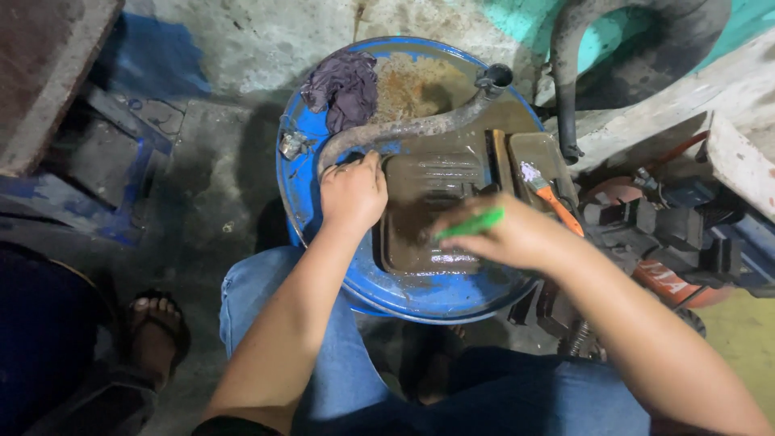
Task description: Scrubbing a metal muffler body with various brushes to remove dirt and rust on a blue barrel work surface.
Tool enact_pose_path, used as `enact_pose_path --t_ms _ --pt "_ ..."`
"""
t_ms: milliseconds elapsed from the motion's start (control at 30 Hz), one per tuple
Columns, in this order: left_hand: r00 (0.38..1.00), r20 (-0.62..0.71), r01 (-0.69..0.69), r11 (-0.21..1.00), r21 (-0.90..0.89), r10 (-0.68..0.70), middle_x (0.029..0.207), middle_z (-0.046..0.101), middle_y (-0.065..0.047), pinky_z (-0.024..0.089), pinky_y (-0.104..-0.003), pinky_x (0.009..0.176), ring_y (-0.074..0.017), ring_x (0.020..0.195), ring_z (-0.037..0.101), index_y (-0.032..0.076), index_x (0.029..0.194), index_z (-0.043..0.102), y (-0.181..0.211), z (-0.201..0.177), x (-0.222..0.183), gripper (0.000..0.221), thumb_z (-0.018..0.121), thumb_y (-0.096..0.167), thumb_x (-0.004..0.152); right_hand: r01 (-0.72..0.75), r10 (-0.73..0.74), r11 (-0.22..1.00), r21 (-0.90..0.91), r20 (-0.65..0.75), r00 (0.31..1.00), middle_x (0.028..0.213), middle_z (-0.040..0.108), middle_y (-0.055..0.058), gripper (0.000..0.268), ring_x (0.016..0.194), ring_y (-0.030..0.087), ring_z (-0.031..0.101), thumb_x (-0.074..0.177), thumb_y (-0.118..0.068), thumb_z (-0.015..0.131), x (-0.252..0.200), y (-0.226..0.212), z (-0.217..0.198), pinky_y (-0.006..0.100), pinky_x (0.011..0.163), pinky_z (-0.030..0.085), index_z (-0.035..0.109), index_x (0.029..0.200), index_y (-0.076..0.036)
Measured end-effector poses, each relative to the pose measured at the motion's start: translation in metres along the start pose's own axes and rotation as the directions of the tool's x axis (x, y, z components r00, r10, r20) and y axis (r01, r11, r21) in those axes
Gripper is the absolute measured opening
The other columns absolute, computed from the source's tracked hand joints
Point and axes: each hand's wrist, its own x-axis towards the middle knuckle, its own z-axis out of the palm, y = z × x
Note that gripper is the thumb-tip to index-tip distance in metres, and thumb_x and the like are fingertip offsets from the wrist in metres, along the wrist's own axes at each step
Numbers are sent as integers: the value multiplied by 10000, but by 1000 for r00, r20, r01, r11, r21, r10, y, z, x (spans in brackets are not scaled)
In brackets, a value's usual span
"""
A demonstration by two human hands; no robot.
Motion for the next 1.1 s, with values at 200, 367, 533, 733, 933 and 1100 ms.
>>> enact_pose_path --t_ms 200,367,533,733,933,1100 --pt "1000 -12 -12 1000 -12 12 880 884 -70 645 -527 987 -360 857 903 266 1300 880 2 -8 2 360 604 353 1087 40 -42 999 -24 -123 992 1209 942 235 211 1136 478 903 1154 -199 847 72 84 -7 652 1048 686 932 1274 -47" --pt "1000 10 -21 1000 -10 22 870 874 -49 649 -506 969 -337 854 903 261 1293 870 -1 -13 4 349 641 359 1048 20 -64 971 -238 -180 982 1209 925 127 244 1091 404 895 1156 -303 878 89 78 6 556 946 713 917 1365 -185" --pt "995 95 -3 997 -71 10 907 883 -87 636 -544 1007 -379 896 899 223 1385 874 -2 -9 1 428 571 345 1109 116 -111 856 -503 41 993 1187 828 187 457 982 493 882 987 -177 875 22 66 65 646 822 711 848 1442 -207" --pt "996 78 -28 999 -36 31 931 892 -77 652 -530 1025 -344 934 906 226 1400 874 -1 -12 3 412 598 359 1126 290 -289 898 -330 54 956 1146 816 148 204 1092 424 859 1074 -262 861 -21 0 66 540 863 725 886 1266 -197" --pt "997 75 2 997 -76 3 933 899 -96 632 -533 1028 -379 933 904 207 1355 878 0 -10 4 398 585 333 1116 -18 18 1000 21 24 1000 1126 935 245 224 1015 504 917 1097 -304 887 39 12 23 605 864 734 947 1185 -107" --pt "997 -55 -53 996 -70 49 864 875 -76 650 -513 925 -344 848 895 211 1311 892 1 -15 3 367 652 282 1042 -20 5 995 -100 -145 989 1200 941 169 232 1128 444 903 1166 -308 880 102 75 4 626 1016 690 905 1337 -153"
